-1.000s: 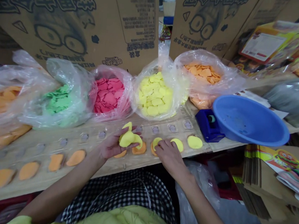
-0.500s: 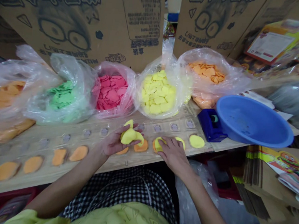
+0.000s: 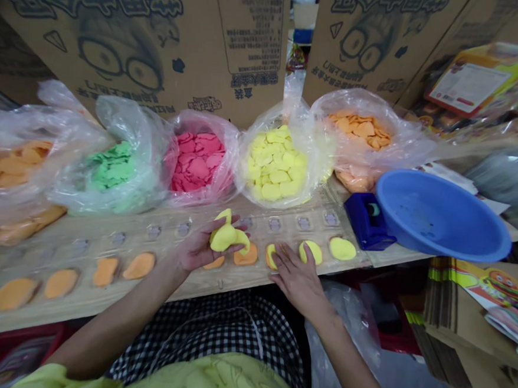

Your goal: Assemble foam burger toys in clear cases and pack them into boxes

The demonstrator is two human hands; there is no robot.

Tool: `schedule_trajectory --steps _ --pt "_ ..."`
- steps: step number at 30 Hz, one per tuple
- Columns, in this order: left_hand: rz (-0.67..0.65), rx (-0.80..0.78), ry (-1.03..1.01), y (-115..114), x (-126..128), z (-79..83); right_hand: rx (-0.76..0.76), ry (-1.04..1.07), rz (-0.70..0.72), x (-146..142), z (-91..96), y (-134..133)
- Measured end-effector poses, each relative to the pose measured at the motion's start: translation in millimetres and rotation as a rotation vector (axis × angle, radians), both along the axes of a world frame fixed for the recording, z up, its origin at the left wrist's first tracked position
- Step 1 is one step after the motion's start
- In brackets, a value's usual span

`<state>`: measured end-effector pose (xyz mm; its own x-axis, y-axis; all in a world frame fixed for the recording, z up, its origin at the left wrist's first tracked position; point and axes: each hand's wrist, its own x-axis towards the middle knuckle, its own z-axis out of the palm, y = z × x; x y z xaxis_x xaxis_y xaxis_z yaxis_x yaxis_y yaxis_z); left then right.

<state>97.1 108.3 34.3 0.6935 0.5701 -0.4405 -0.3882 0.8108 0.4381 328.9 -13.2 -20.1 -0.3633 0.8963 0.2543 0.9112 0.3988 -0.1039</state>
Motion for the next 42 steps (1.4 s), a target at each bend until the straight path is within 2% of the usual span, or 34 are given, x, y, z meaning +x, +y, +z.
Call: schedule_trajectory --steps 3,5,9,11,14,17,22,25,34,38,42 --pt "0.016 0.026 -0.025 -0.2 -2.2 0.7 0.005 0.047 -0.007 -2.5 4.3 -2.4" --pt "0.021 0.024 -0.041 -0.7 -4.1 1.7 0.019 0.118 -0.032 -6.7 13.6 -1.0" --pt "0.035 -0.005 -0.086 -3.8 -5.6 4.8 0.018 0.423 -0.204 -29.1 39.9 16.3" --pt "0.043 -0.024 -0.1 -6.4 -5.2 5.7 -0.072 0.637 -0.226 -45.2 49.7 30.9" --pt "0.066 -0.062 -0.092 -9.7 -5.8 4.2 -0.29 0.956 -0.186 -66.8 54.8 50.1" --pt "0.104 -0.081 -0.083 -10.3 -11.1 -0.3 -0.384 1.097 -0.193 -78.0 51.7 59.0" --pt "0.127 -0.11 -0.04 -7.9 -27.3 -7.8 -0.302 1.021 -0.231 -72.5 46.3 61.7" --pt "0.145 -0.127 -0.013 -6.1 -35.5 -9.8 -0.279 0.944 -0.204 -64.1 47.2 63.5" --pt "0.159 -0.075 0.004 -1.4 -48.3 -7.4 0.022 0.382 -0.074 -62.6 48.5 62.8" --pt "0.171 -0.057 -0.006 -1.5 -51.3 -5.9 -0.01 0.092 0.093 -66.2 35.8 49.7" --pt "0.187 -0.043 0.005 -2.3 -52.9 -4.2 -0.066 0.044 0.167 -63.8 19.9 36.5"
